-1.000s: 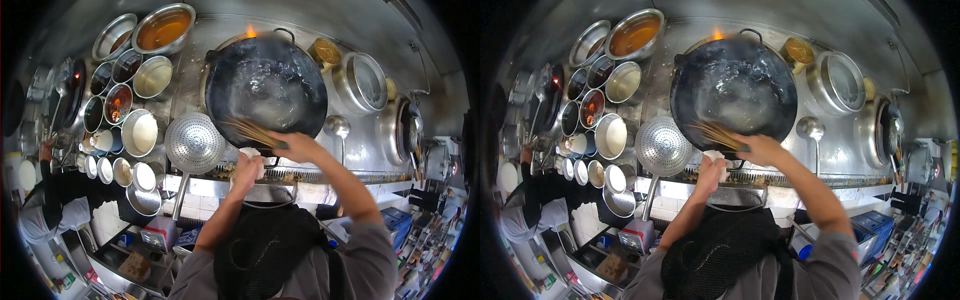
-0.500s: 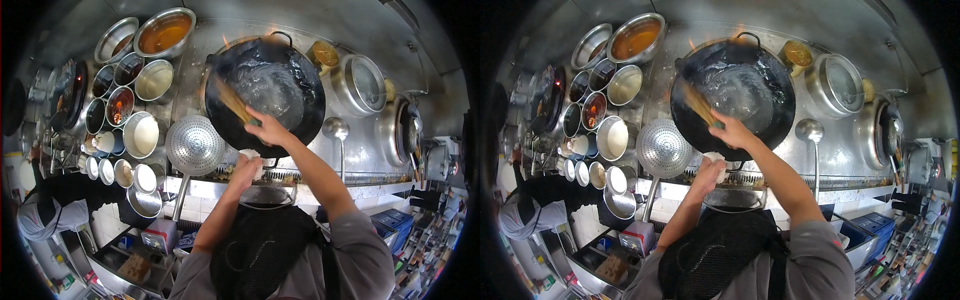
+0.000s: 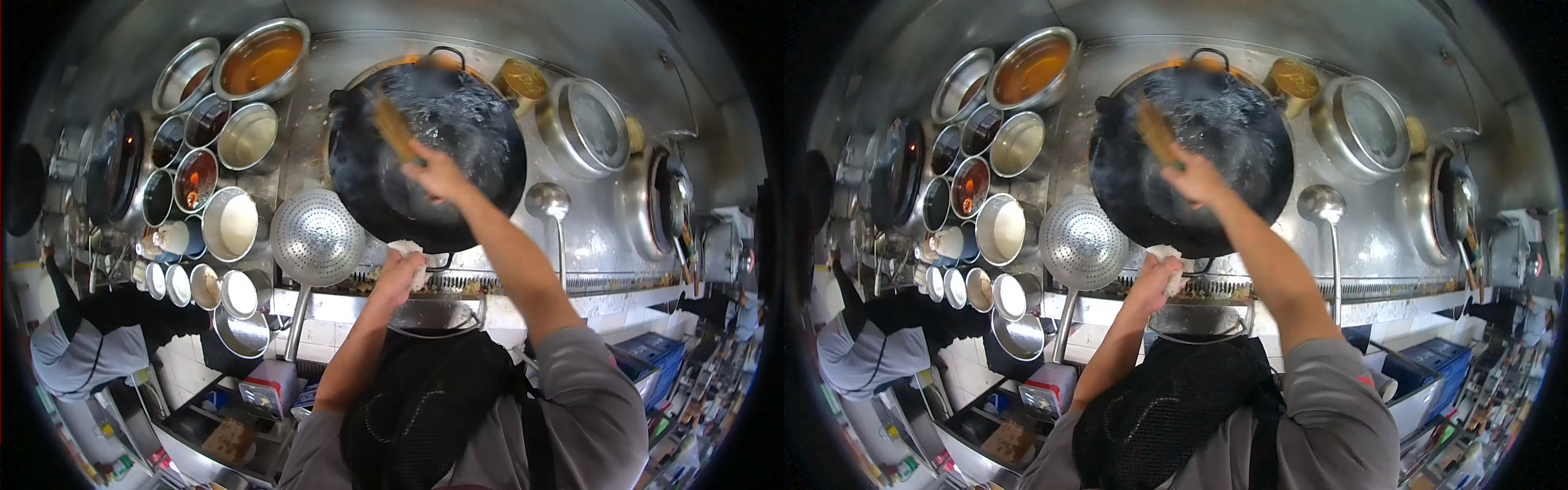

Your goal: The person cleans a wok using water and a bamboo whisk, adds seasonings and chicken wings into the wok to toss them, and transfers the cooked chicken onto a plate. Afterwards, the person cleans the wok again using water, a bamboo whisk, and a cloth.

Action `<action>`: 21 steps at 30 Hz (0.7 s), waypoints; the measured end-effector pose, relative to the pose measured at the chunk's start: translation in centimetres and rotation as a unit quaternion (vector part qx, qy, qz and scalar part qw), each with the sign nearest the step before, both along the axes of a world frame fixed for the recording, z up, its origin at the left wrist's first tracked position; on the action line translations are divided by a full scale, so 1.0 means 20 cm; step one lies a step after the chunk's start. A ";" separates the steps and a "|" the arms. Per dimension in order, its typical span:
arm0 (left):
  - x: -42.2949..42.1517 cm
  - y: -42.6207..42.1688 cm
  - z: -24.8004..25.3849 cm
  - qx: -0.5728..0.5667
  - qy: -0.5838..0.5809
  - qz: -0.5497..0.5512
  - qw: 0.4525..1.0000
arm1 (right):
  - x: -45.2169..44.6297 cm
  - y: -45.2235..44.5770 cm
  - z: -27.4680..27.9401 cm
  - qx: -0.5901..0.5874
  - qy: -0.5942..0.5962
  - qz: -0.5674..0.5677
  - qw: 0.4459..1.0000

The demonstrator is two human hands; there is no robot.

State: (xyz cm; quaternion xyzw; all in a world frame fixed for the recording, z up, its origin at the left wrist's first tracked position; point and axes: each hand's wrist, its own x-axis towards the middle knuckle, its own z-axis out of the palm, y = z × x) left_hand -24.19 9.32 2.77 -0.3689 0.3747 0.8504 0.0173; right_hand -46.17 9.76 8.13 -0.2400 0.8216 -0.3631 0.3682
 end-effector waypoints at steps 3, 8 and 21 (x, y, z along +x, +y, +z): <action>-0.01 -0.01 -0.07 -0.004 -0.008 0.014 1.000 | 0.18 0.11 0.10 0.040 -0.035 0.114 0.992; 0.00 -0.01 -0.04 0.011 0.052 0.048 0.997 | -0.17 0.90 -0.21 -0.010 0.398 0.291 0.870; -0.01 -0.10 -0.03 -0.041 0.055 -0.005 0.998 | 0.60 1.92 -0.10 -0.008 0.232 -0.204 0.951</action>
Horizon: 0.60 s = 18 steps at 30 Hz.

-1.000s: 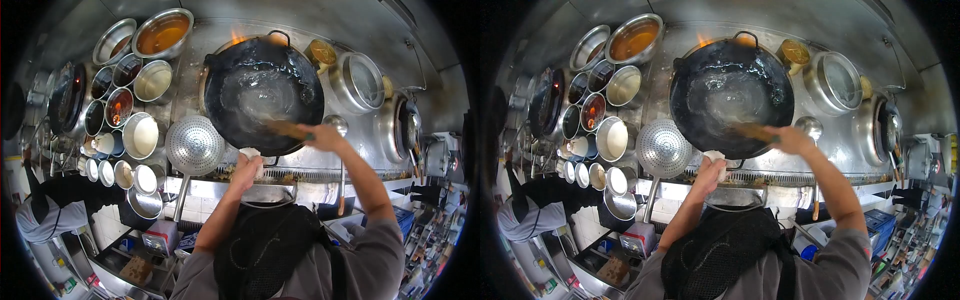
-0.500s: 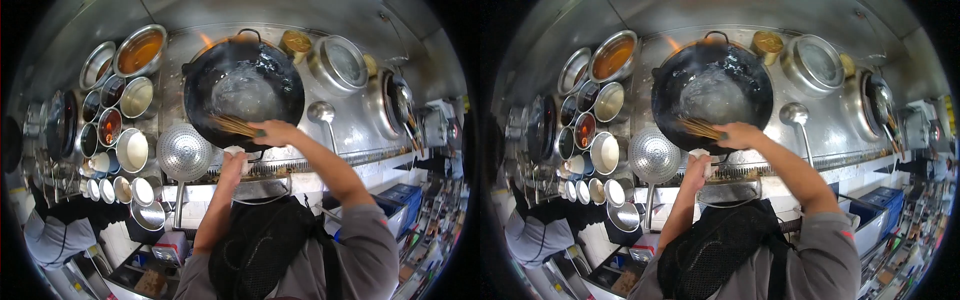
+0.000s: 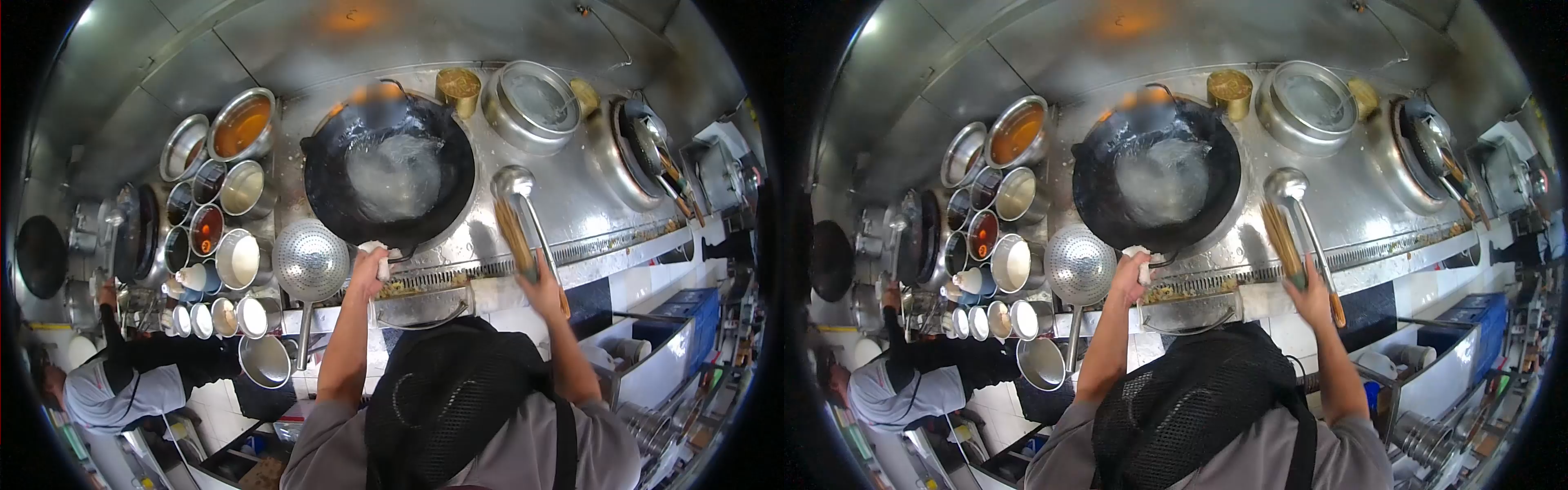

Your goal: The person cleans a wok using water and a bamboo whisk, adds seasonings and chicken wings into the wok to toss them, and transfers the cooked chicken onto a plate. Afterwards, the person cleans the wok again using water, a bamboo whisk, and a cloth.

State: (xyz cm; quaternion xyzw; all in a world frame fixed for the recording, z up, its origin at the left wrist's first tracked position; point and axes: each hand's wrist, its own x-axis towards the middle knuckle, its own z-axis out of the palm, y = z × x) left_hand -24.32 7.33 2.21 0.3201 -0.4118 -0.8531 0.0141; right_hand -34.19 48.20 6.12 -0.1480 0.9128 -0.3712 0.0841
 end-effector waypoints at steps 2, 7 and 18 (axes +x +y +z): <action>0.02 0.02 0.02 -0.009 -0.045 -0.006 0.999 | 0.21 0.21 -0.17 0.046 -0.056 -0.052 0.996; 0.09 0.19 0.06 -0.090 -0.054 0.028 0.994 | 0.26 0.23 0.20 0.009 -0.178 -0.132 0.975; 0.01 0.65 0.16 -0.536 -0.040 0.146 0.830 | -0.46 -0.46 0.36 -0.449 -0.411 0.028 0.793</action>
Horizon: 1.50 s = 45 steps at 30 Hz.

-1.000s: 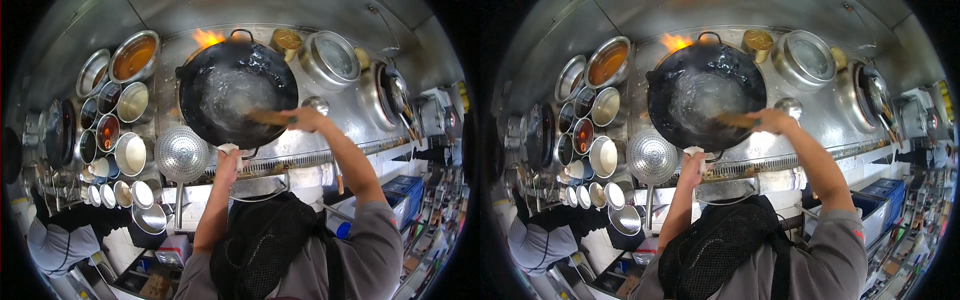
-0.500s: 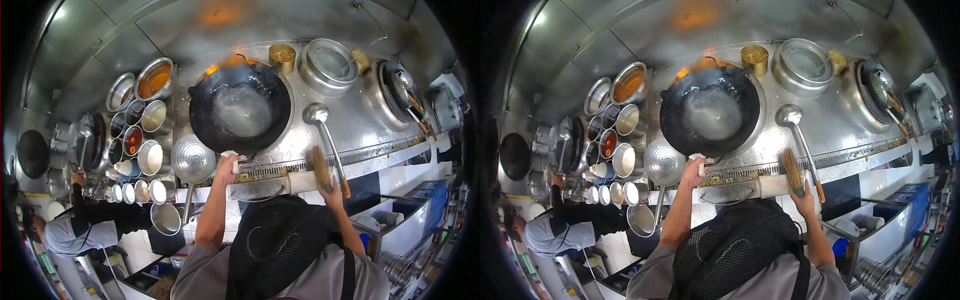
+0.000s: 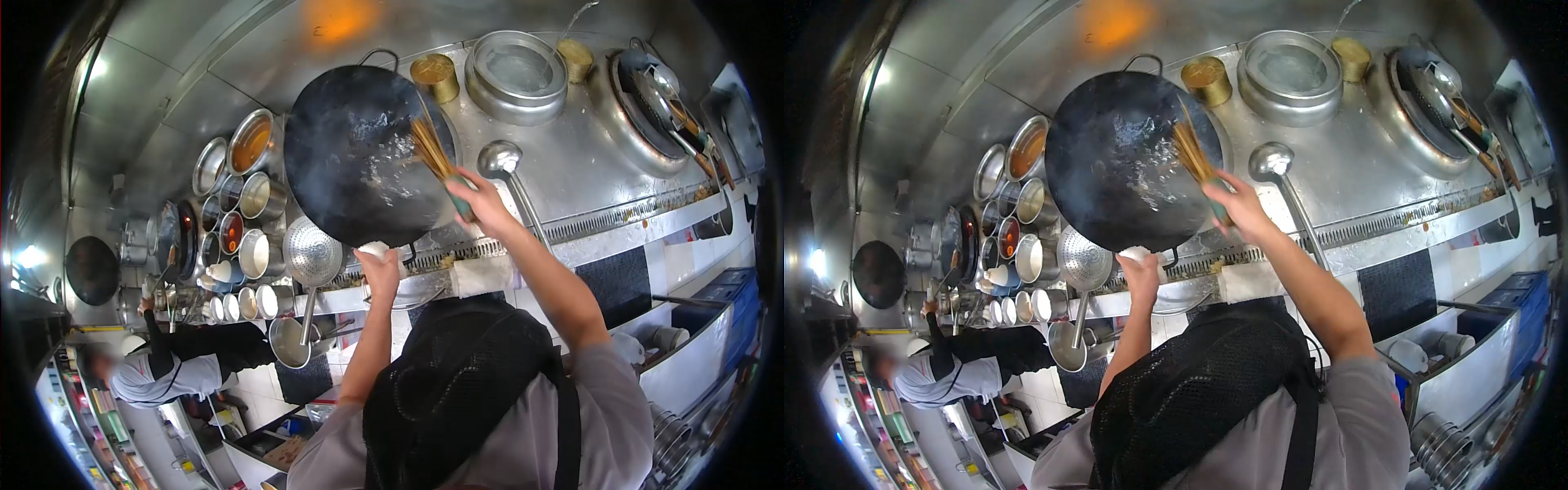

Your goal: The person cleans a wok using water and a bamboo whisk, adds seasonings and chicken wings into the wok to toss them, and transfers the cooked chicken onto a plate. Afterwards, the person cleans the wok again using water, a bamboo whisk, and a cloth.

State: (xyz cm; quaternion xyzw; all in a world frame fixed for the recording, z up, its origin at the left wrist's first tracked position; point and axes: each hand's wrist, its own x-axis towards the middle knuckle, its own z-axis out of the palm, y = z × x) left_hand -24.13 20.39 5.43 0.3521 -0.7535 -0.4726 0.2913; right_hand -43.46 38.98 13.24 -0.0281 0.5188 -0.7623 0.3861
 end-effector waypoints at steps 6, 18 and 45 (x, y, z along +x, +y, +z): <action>0.06 0.10 0.02 -0.185 -0.069 -0.028 0.980 | -0.13 -0.08 0.27 -0.159 -0.075 0.046 0.983; -0.05 -0.10 0.07 -0.167 -0.065 -0.054 0.982 | 0.32 -0.18 -0.23 0.125 0.405 0.129 0.896; -0.01 -0.40 -0.21 0.239 0.068 -0.048 0.967 | 0.73 0.67 -0.52 0.623 0.237 0.073 0.742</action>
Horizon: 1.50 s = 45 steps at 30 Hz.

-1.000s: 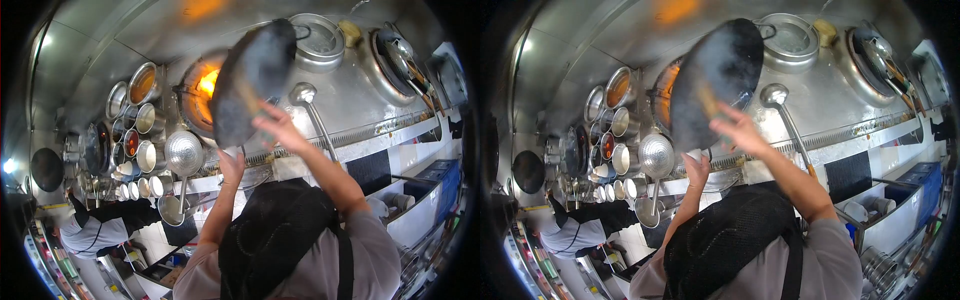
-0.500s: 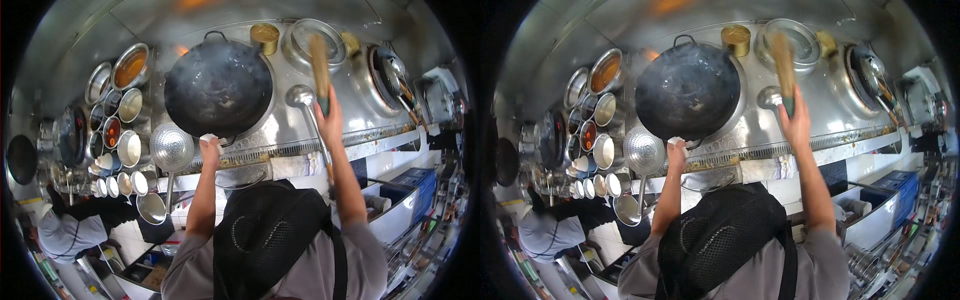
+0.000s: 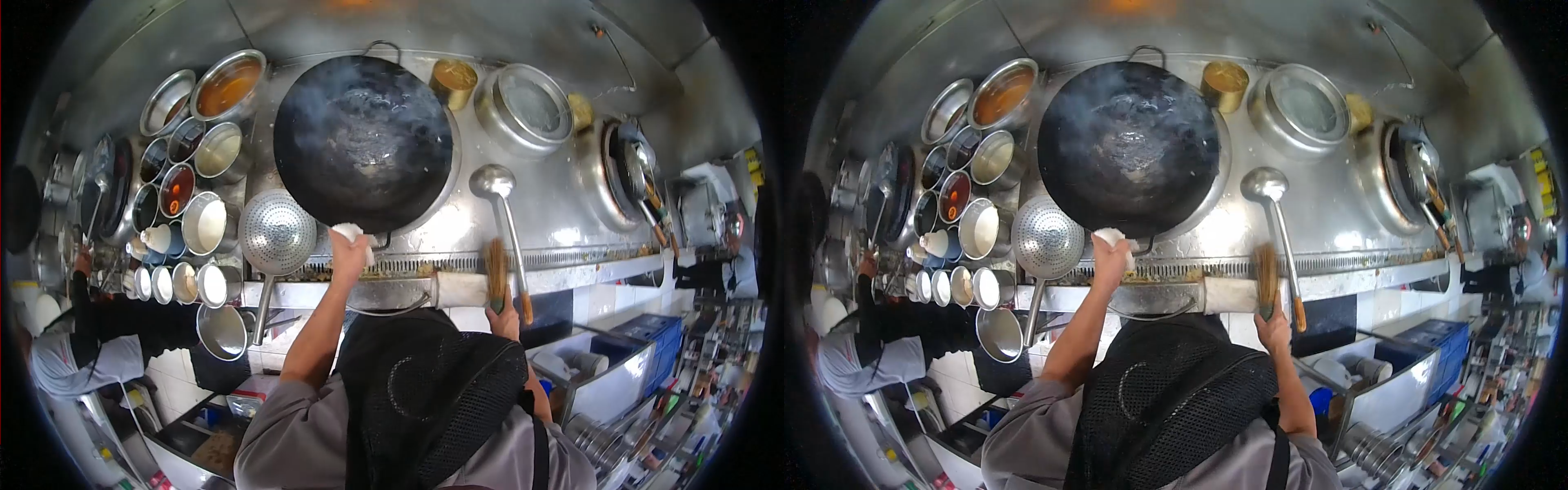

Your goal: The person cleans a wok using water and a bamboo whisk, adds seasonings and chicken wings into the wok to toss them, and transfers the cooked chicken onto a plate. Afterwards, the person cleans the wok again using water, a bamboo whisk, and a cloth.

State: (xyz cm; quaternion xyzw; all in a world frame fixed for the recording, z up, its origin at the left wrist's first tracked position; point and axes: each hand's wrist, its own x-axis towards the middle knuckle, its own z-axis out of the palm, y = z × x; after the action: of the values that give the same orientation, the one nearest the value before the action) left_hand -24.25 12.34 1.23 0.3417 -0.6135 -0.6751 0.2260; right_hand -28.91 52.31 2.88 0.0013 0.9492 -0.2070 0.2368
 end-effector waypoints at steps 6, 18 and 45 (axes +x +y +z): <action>0.23 0.09 0.05 -0.210 -0.025 0.047 0.976 | -0.37 -0.61 0.55 -0.454 -0.013 -0.094 0.886; 0.08 -0.06 0.11 -0.208 -0.090 -0.022 0.974 | -1.28 -0.34 0.04 -0.065 0.306 0.323 0.893; -0.02 -0.17 0.09 0.102 -0.084 0.018 0.991 | -1.41 -1.74 0.51 -0.264 0.543 0.027 0.797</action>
State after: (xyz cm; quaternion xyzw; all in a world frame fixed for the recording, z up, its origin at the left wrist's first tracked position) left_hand -24.63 8.88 3.01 0.4293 -0.5517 -0.6992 0.1495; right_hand -57.18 17.46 13.14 -0.1995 0.8301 -0.4098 -0.3210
